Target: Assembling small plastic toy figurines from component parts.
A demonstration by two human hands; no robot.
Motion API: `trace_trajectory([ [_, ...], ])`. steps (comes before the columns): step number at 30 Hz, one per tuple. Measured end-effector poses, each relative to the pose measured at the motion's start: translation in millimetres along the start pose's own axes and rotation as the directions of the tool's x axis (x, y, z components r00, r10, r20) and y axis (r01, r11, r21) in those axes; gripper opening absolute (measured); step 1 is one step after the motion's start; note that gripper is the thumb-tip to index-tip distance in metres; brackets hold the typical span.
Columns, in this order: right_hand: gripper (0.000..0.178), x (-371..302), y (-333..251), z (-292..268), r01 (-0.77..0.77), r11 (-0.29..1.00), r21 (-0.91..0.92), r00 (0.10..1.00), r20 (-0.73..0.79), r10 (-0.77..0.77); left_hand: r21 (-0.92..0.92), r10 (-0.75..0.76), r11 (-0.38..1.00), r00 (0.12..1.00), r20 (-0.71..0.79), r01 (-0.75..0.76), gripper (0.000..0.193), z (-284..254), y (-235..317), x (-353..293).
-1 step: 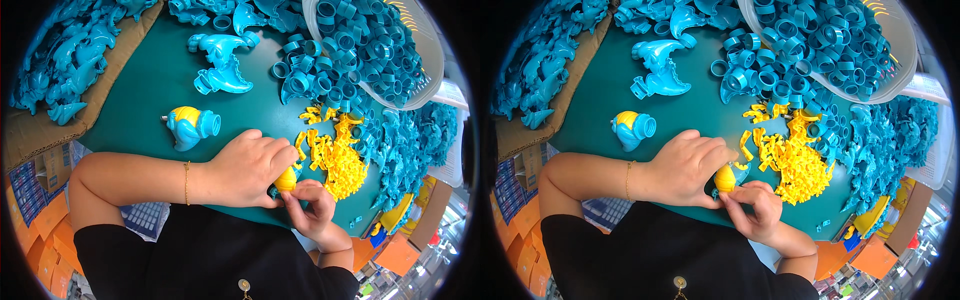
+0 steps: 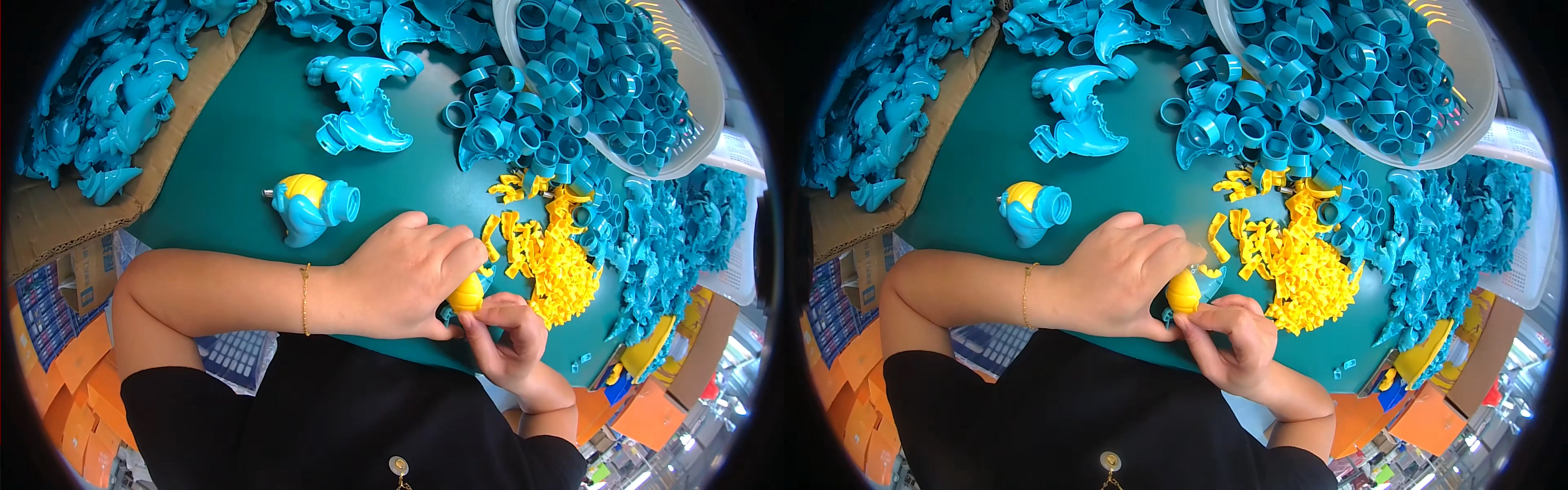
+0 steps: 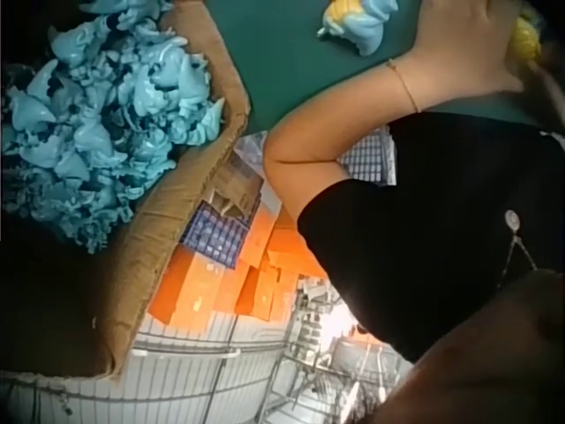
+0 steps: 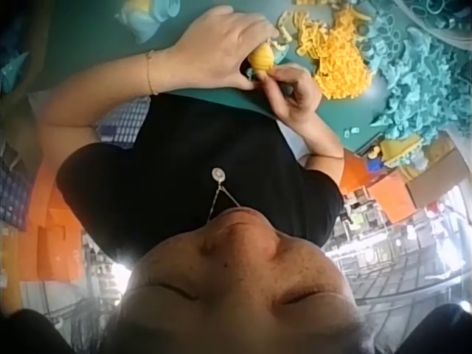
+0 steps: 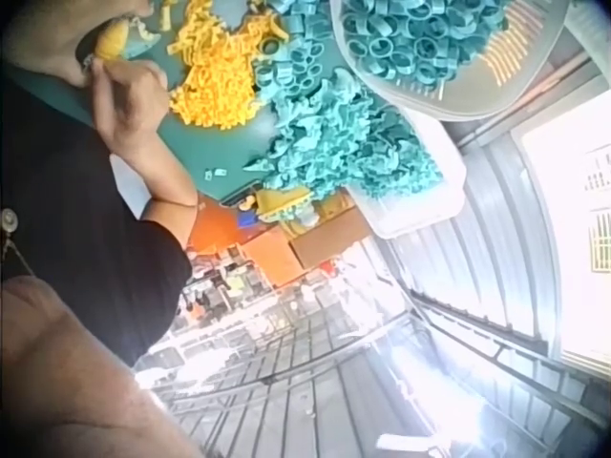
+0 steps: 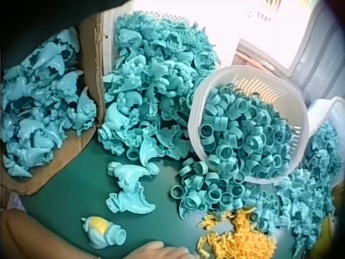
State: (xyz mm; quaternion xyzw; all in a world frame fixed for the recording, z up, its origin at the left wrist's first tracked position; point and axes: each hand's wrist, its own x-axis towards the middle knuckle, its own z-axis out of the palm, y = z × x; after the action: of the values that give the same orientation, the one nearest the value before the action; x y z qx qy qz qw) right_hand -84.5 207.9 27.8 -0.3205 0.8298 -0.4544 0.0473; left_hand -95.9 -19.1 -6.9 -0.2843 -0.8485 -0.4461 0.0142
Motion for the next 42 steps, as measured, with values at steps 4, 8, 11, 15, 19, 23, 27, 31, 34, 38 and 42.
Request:
trace_trajectory([
  [4, 0.029, 3.2, -1.4, 1.9, 0.004, 0.999, -0.035, 1.0, 0.001, -0.004, -0.004, 0.002, 1.0, 1.0, 0.001, -0.002, 0.086, 0.1, -0.7, 0.2],
  [8, 0.028, 7.6, -2.6, -4.2, -0.037, 0.999, -0.027, 0.997, 0.065, 0.039, -0.005, 0.001, 1.0, 1.0, -0.005, -0.001, 0.084, 1.7, -1.1, 0.4],
  [11, 0.03, 12.8, -17.0, -1.3, -0.519, 0.735, 0.437, 0.836, 0.081, 0.543, -0.005, -0.005, 1.0, 1.0, -0.017, 0.005, 0.082, 2.2, -0.7, 0.3],
  [15, 0.034, 9.2, -13.1, -10.1, -0.316, 0.945, 0.089, 0.942, 0.146, 0.302, -0.012, 0.0, 1.0, 1.0, -0.001, 0.0, 0.08, 0.0, 0.1, 2.9],
  [19, 0.031, 12.5, -19.5, -14.8, -0.339, 0.941, -0.004, 0.925, 0.18, 0.334, 0.002, 0.014, 1.0, 1.0, -0.026, -0.014, 0.079, 1.7, -0.4, 1.6],
  [23, 0.028, 16.8, -17.6, -15.0, -0.356, 0.929, 0.101, 0.927, 0.167, 0.337, 0.001, 0.007, 1.0, 1.0, -0.013, -0.007, 0.08, 1.8, 0.5, 2.1],
  [27, 0.027, 11.8, -13.9, -15.7, -0.181, 0.983, -0.039, 0.968, 0.17, 0.185, -0.009, 0.016, 1.0, 1.0, -0.011, -0.016, 0.081, 1.6, -0.2, 2.3],
  [31, 0.027, 10.7, -14.9, -16.2, -0.187, 0.982, -0.039, 0.966, 0.173, 0.191, -0.001, 0.016, 1.0, 1.0, -0.01, -0.016, 0.081, 1.7, -0.8, 2.2],
  [34, 0.026, 15.1, -16.3, -16.3, -0.272, 0.962, -0.005, 0.955, 0.125, 0.271, 0.007, 0.004, 1.0, 1.0, 0.003, -0.004, 0.082, 1.1, -0.3, 1.9],
  [38, 0.027, 15.8, -13.7, -11.4, -0.211, 0.977, 0.035, 0.974, 0.086, 0.208, 0.005, 0.004, 1.0, 1.0, 0.01, -0.004, 0.082, 1.5, -0.1, 1.8],
  [42, 0.027, 14.6, -12.7, -9.8, -0.17, 0.985, -0.002, 0.981, 0.095, 0.169, 0.002, 0.006, 1.0, 1.0, 0.0, -0.006, 0.082, 1.8, -0.2, 1.8],
])
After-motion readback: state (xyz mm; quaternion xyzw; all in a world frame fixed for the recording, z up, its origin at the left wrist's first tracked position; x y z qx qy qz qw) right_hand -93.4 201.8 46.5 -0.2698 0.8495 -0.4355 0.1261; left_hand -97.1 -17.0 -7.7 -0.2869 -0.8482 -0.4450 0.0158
